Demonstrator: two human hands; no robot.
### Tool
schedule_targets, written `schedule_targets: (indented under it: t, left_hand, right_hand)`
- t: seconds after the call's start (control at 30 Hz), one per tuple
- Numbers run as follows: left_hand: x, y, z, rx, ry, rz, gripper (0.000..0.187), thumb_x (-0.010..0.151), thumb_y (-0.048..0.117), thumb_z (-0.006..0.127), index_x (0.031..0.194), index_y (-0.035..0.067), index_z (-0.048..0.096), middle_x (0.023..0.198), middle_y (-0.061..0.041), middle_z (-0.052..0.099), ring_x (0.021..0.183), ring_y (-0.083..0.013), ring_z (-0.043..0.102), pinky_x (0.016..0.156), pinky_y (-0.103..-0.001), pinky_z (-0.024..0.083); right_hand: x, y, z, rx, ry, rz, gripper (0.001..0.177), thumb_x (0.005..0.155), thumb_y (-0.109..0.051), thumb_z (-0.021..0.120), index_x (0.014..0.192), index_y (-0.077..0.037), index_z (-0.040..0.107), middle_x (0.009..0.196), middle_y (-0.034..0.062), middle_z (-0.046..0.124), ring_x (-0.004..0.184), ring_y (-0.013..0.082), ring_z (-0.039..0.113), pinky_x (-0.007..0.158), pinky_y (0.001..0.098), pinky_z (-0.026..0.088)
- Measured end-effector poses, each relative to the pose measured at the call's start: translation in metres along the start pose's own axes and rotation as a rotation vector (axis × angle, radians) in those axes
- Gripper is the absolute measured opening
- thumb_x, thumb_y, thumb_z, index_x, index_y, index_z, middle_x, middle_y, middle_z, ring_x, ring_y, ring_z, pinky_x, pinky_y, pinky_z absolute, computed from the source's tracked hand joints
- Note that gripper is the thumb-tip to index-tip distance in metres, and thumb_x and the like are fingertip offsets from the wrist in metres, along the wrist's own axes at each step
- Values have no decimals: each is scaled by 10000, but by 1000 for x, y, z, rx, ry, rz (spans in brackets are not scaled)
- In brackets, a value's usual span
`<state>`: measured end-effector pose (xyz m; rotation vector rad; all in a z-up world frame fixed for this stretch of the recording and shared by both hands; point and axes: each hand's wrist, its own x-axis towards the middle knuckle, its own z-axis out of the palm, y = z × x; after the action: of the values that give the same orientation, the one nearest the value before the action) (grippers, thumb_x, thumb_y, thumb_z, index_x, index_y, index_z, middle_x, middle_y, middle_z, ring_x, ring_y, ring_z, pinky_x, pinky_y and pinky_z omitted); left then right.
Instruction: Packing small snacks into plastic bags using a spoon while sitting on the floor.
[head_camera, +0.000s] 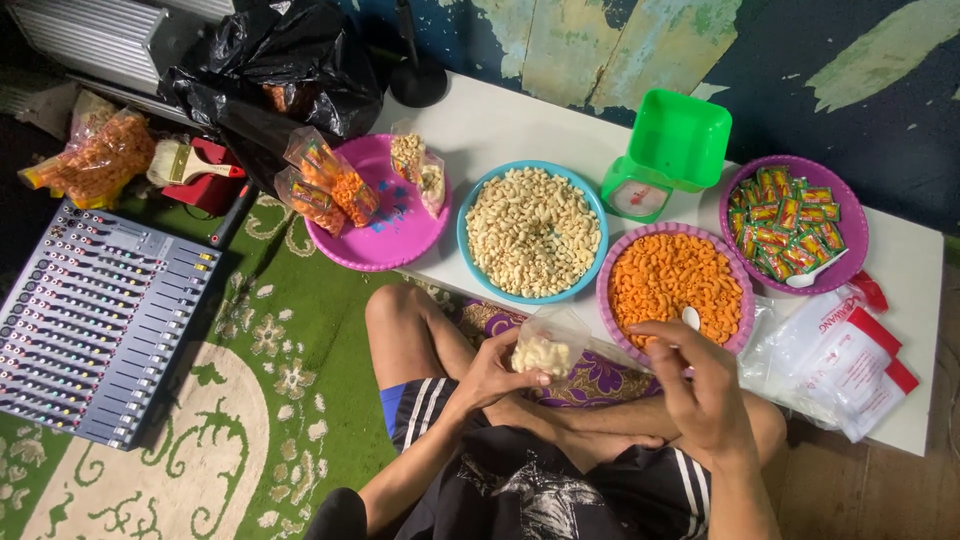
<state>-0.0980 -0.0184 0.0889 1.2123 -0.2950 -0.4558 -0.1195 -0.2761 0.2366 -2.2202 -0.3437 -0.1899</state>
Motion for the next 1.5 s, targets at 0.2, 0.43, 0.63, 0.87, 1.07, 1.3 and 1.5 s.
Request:
schedule_targets:
  t: [0.2,0.43,0.63,0.87,1.07,1.3,1.5]
  left_hand:
    - [-6,16,6,125,-72,24,868,695,280,898,1426,28,502,1293,-125,643,1212,-257,619,1046,-344,545]
    - [-12,30,22,399,-20,53,907,685,414,870,1444,84,500,1378,-146,642,1265,-246,615,1057,-368,495]
    - [-14,14,18,446,37,140,701,803,274,844,1377,3,545,1170,-127,729,1052,-217,702,873,-315,562]
    - [-15,-11,6,677,-46,422,594,897,221,773,1366,0,483,1318,-221,629,1150,-367,674,963,-439,563]
    - [-18,-8,9,601,-32,418,550,933,229,715,1375,-2,485,1340,-216,625,1193,-358,668,986,-437,557]
    - [-17,-56,-5,471,308,281,664,779,375,869,1315,75,617,1059,-178,725,983,-397,730,835,-492,576]
    - [-13,-40,-17,520,565,42,725,738,301,867,1359,104,548,1043,-241,720,1002,-462,711,858,-554,562]
  right_hand:
    - [21,-25,10,-184,-444,-81,233,938,-227,657,1144,-145,727,1078,-23,771,943,155,740,808,344,552]
    - [17,-22,12,-167,-492,-146,206,889,-129,686,1084,-158,744,999,-23,727,879,171,721,732,342,532]
    - [13,-30,6,-119,-535,-97,188,930,-145,636,1111,-149,686,1006,-12,762,870,184,725,724,373,521]
    - [0,-17,4,-95,-559,-155,270,867,-79,699,1116,-178,731,937,-27,670,800,156,688,669,336,501]
    - [-1,-22,2,-65,-568,-153,186,921,-217,701,1097,-178,744,888,-26,643,783,156,671,655,328,490]
    - [9,30,15,33,-139,83,363,1079,-266,461,1024,-120,790,826,39,595,602,158,534,629,329,508]
    - [6,119,58,6,243,385,449,1186,-381,376,1080,-156,749,584,6,322,519,172,362,640,347,394]
